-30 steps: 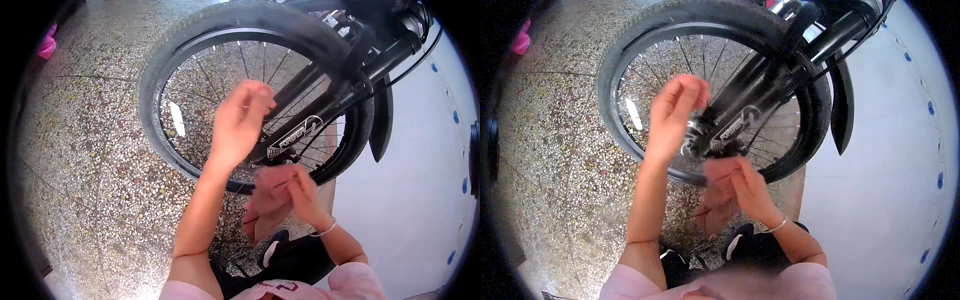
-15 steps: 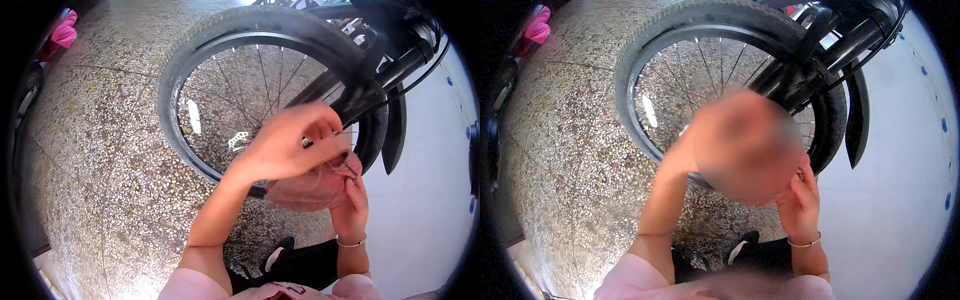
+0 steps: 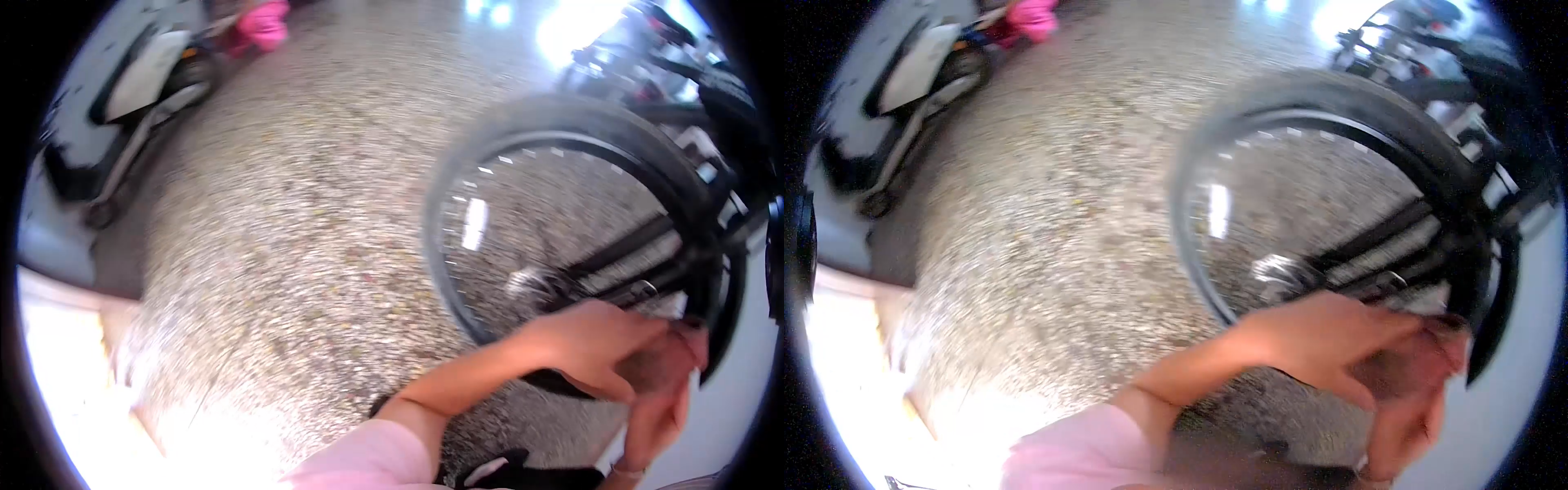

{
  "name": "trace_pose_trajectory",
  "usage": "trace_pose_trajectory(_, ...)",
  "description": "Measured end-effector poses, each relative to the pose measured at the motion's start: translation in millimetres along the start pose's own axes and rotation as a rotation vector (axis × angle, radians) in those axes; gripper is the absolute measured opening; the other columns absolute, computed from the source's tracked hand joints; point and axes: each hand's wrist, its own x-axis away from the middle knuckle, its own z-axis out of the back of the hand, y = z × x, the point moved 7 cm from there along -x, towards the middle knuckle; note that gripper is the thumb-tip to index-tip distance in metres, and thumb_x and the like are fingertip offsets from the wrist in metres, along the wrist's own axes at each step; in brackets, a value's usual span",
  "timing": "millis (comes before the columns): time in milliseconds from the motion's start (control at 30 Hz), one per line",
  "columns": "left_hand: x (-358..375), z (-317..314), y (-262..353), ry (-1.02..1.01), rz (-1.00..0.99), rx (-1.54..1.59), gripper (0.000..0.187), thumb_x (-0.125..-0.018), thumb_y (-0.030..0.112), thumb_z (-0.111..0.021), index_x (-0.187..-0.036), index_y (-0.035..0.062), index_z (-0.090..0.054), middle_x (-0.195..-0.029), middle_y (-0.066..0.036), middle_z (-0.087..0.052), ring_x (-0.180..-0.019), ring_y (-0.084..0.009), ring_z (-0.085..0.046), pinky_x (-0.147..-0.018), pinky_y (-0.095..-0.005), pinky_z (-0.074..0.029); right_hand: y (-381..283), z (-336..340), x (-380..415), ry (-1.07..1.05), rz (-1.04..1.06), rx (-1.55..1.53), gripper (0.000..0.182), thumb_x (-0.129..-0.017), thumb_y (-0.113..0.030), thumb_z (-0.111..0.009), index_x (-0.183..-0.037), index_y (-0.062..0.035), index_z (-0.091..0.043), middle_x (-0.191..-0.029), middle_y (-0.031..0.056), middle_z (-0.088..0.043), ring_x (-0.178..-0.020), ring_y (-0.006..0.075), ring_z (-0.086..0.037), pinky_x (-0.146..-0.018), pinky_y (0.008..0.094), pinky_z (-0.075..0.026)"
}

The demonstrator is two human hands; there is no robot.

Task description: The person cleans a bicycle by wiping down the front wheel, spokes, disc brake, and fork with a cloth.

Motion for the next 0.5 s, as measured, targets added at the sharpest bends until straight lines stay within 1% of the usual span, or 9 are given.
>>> trace_pose_trajectory(167, -1, 1, 0, 0.094, 0.020, -0.009, 0.042, -0.077, 0.017, -0.064, -0.114, 0.0011, -0.052, -0.094, -0.020, -0.062, -0.087, -0.0421, -0.062, -0.074, -0.0473, -0.048, 11, -28, -15, -0.288, -0.012, 0.134, 0.071, -0.097, -0.043, -0.045, -0.151, -0.0046, -0.021, -0.156, 0.0124, -0.024, -0.144, 0.0283, -0.023, -0.118, 0.0436, -0.018)
trace_pose_trajectory(200, -4, 0, -5, 0.100, 0.033, -0.019, 0.042, -0.077, 0.017, -0.064, -0.114, 0.0011, -0.052, -0.094, -0.020, -0.062, -0.087, -0.0421, -0.062, -0.074, -0.0473, -0.048, 19, -24, -22, 0.194, 0.062, 0.622, 0.074, -0.094, -0.043, -0.048, -0.151, -0.0052, -0.019, -0.156, 0.0136, -0.025, -0.144, 0.0285, -0.024, -0.118, 0.0428, -0.020)
trace_pose_trajectory(233, -4, 6, -3, 0.225, -0.037, 0.020, 0.036, -0.078, 0.012, -0.061, -0.112, 0.0020, -0.054, -0.094, -0.019, -0.063, -0.087, -0.0406, -0.062, -0.073, -0.0453, -0.048, 14, -21, -24, 0.427, 0.126, 0.869, 0.076, -0.093, -0.043, -0.049, -0.151, -0.0055, -0.018, -0.155, 0.0141, -0.025, -0.144, 0.0286, -0.024, -0.118, 0.0424, -0.020)
trace_pose_trajectory(267, -2, 15, 1, 0.347, -0.108, 0.061, 0.031, -0.079, 0.007, -0.059, -0.109, 0.0029, -0.056, -0.093, -0.018, -0.063, -0.086, -0.0391, -0.062, -0.072, -0.0433, -0.049, 20, -21, -35, 0.423, 0.121, 0.864, 0.076, -0.093, -0.043, -0.049, -0.151, -0.0055, -0.018, -0.155, 0.0141, -0.025, -0.144, 0.0286, -0.024, -0.118, 0.0424, -0.020)
trace_pose_trajectory(300, 0, 21, 5, 0.451, -0.196, 0.085, 0.028, -0.080, 0.002, -0.056, -0.108, 0.0041, -0.057, -0.095, -0.017, -0.062, -0.088, -0.0326, -0.064, -0.073, -0.0375, -0.050, 23, -17, -43, 0.476, 0.120, 0.908, 0.071, -0.093, -0.036, -0.048, -0.151, -0.0038, -0.019, -0.153, 0.0155, -0.027, -0.142, 0.0283, -0.028, -0.116, 0.0406, -0.023)
trace_pose_trajectory(333, -2, 20, 3, 0.451, -0.195, 0.083, 0.028, -0.080, 0.002, -0.056, -0.108, 0.0041, -0.057, -0.095, -0.017, -0.062, -0.088, -0.0326, -0.064, -0.073, -0.0375, -0.050, 22, -13, -46, 0.532, 0.119, 0.952, 0.067, -0.093, -0.028, -0.046, -0.150, -0.0022, -0.021, -0.152, 0.0168, -0.030, -0.140, 0.0280, -0.031, -0.114, 0.0388, -0.026)
trace_pose_trajectory(400, 5, 37, -5, 0.764, -0.296, 0.364, 0.030, -0.080, -0.002, -0.054, -0.110, 0.0044, -0.057, -0.100, -0.015, -0.061, -0.093, -0.0254, -0.064, -0.078, -0.0350, -0.050, 14, 3, -43, 0.459, 0.115, 0.879, 0.063, -0.094, -0.021, -0.044, -0.149, -0.0004, -0.022, -0.150, 0.0179, -0.032, -0.139, 0.0277, -0.034, -0.112, 0.0372, -0.028)
trace_pose_trajectory(467, 4, 43, -13, 0.836, -0.290, 0.524, 0.030, -0.081, -0.004, -0.054, -0.110, 0.0033, -0.056, -0.103, -0.012, -0.061, -0.097, -0.0206, -0.062, -0.083, -0.0319, -0.049, -10, 16, -2, 0.088, 0.101, 1.379, 0.061, -0.087, -0.014, -0.051, -0.143, -0.0004, -0.033, -0.146, 0.0200, -0.034, -0.128, 0.0298, -0.044, -0.103, 0.0383, -0.038)
trace_pose_trajectory(500, 7, 46, -30, 0.932, -0.257, 0.849, 0.029, -0.083, -0.002, -0.056, -0.111, 0.0028, -0.056, -0.102, -0.012, -0.061, -0.095, -0.0207, -0.062, -0.081, -0.0310, -0.050, -7, 14, 8, -0.116, 0.090, 1.616, 0.060, -0.083, -0.010, -0.054, -0.140, -0.0004, -0.038, -0.144, 0.0211, -0.035, -0.122, 0.0308, -0.048, -0.098, 0.0388, -0.043)
